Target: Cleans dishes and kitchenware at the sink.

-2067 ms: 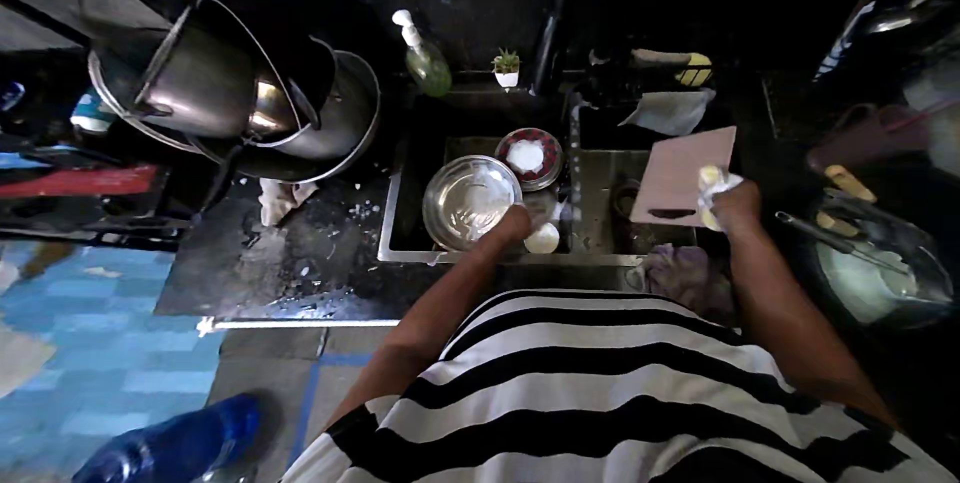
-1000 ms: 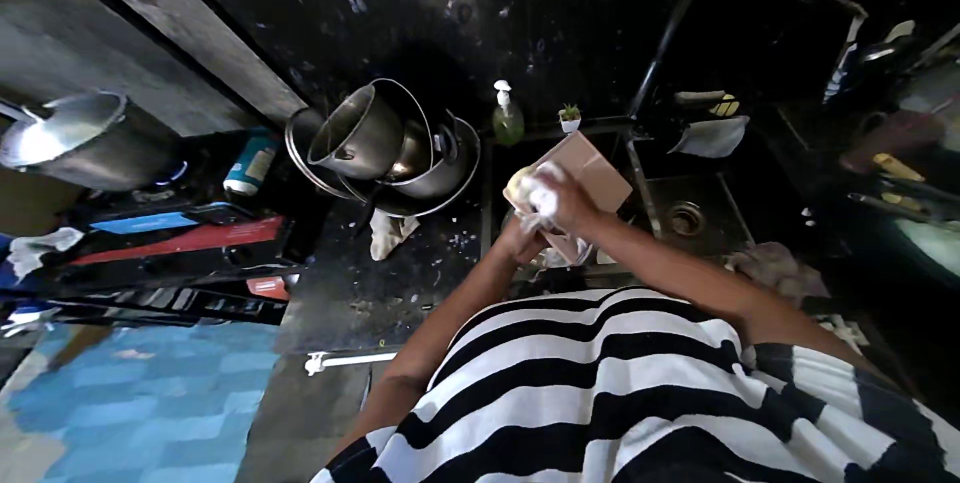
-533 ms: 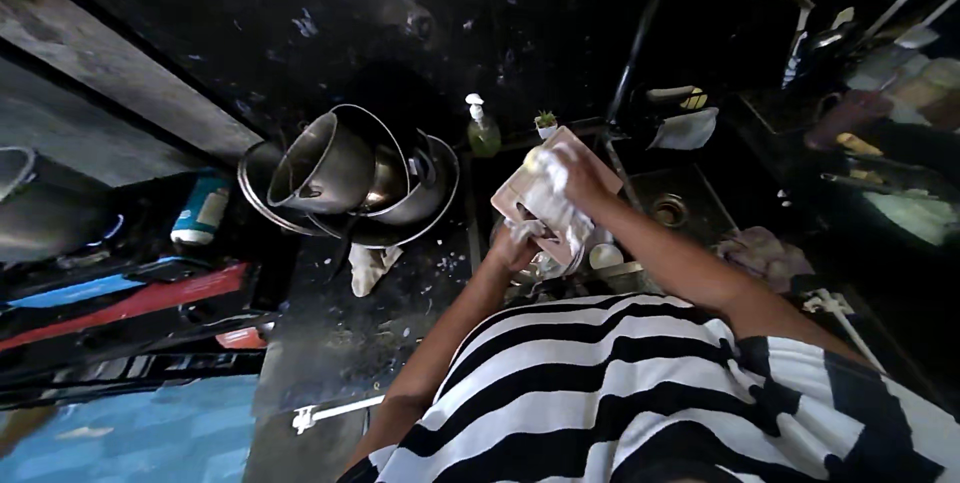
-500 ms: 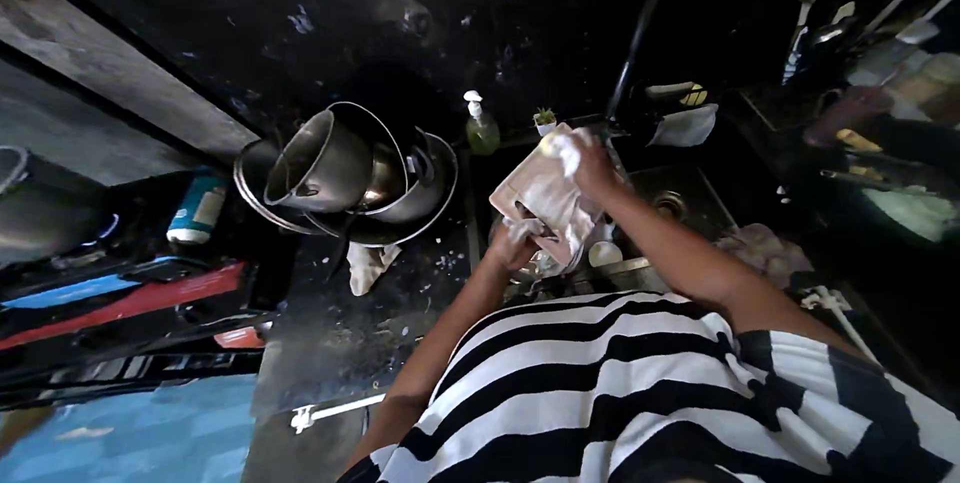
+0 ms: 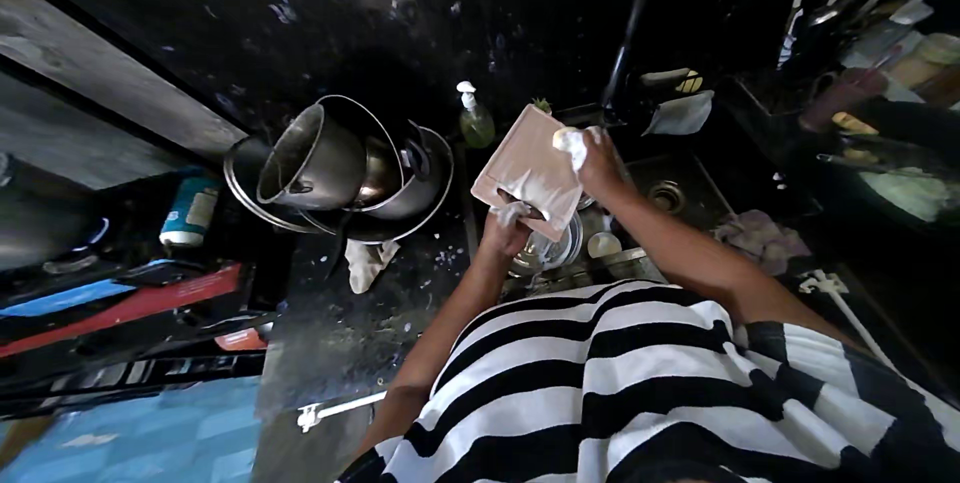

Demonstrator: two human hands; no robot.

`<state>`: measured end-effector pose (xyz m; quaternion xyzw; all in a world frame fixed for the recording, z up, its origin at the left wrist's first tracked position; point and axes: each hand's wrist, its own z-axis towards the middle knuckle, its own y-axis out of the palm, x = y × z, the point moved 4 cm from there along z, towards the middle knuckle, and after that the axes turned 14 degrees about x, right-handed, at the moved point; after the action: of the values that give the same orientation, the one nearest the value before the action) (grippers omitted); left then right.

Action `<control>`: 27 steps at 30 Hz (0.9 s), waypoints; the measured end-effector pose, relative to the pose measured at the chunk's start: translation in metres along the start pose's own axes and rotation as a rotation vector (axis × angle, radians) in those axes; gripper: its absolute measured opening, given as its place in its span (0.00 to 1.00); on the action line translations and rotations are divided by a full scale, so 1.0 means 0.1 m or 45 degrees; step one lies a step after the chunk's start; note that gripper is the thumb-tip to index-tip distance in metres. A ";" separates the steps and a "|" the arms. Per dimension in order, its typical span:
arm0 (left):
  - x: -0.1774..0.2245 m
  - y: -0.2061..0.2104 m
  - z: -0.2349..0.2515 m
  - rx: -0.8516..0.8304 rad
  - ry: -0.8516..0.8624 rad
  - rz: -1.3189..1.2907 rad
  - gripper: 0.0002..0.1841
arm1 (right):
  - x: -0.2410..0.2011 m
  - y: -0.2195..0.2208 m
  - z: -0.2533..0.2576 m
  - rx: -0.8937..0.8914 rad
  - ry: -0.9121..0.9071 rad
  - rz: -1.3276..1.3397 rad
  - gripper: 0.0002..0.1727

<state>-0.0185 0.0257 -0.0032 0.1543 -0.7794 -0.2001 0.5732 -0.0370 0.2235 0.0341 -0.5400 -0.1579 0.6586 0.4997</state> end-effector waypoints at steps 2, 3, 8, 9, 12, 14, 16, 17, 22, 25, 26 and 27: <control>0.05 0.01 0.09 0.055 0.024 -0.039 0.18 | -0.41 0.03 -0.31 -0.043 -0.222 0.061 0.29; 0.05 0.00 0.12 0.097 0.022 -0.065 0.16 | -0.55 0.10 -0.45 -0.083 -0.362 0.095 0.29; 0.05 -0.07 0.08 0.033 -0.028 -0.046 0.18 | -0.20 0.10 -0.20 -0.041 -0.363 0.085 0.24; 0.03 -0.07 0.06 0.006 -0.044 -0.049 0.19 | -0.06 0.01 -0.03 -0.001 -0.222 0.042 0.25; 0.02 -0.04 0.02 0.023 -0.065 -0.064 0.18 | 0.01 -0.07 0.06 0.068 -0.011 -0.038 0.30; 0.05 -0.01 0.06 0.072 -0.053 -0.093 0.18 | -0.29 0.00 -0.28 -0.030 -0.146 0.000 0.32; 0.06 -0.03 0.09 0.108 -0.048 -0.109 0.18 | -0.53 0.12 -0.57 -0.105 -0.407 0.073 0.26; 0.06 -0.05 0.10 0.092 -0.047 -0.111 0.18 | -0.53 0.15 -0.58 -0.140 -0.453 0.102 0.27; 0.01 -0.04 0.00 -0.032 -0.094 -0.059 0.16 | 0.08 -0.09 0.07 -0.002 0.035 -0.085 0.35; 0.03 0.00 0.02 -0.024 -0.134 -0.076 0.21 | -0.17 -0.12 -0.14 -0.073 -0.017 -0.084 0.34; 0.04 0.00 0.06 0.003 -0.137 -0.079 0.28 | -0.35 -0.07 -0.33 -0.121 -0.121 -0.021 0.33; 0.05 -0.02 0.11 0.038 -0.138 -0.096 0.32 | -0.53 0.01 -0.50 -0.161 -0.240 0.033 0.31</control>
<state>-0.0304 0.0236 -0.0031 0.1813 -0.8058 -0.2179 0.5199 0.0020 0.1626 0.0446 -0.5083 -0.2386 0.7014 0.4390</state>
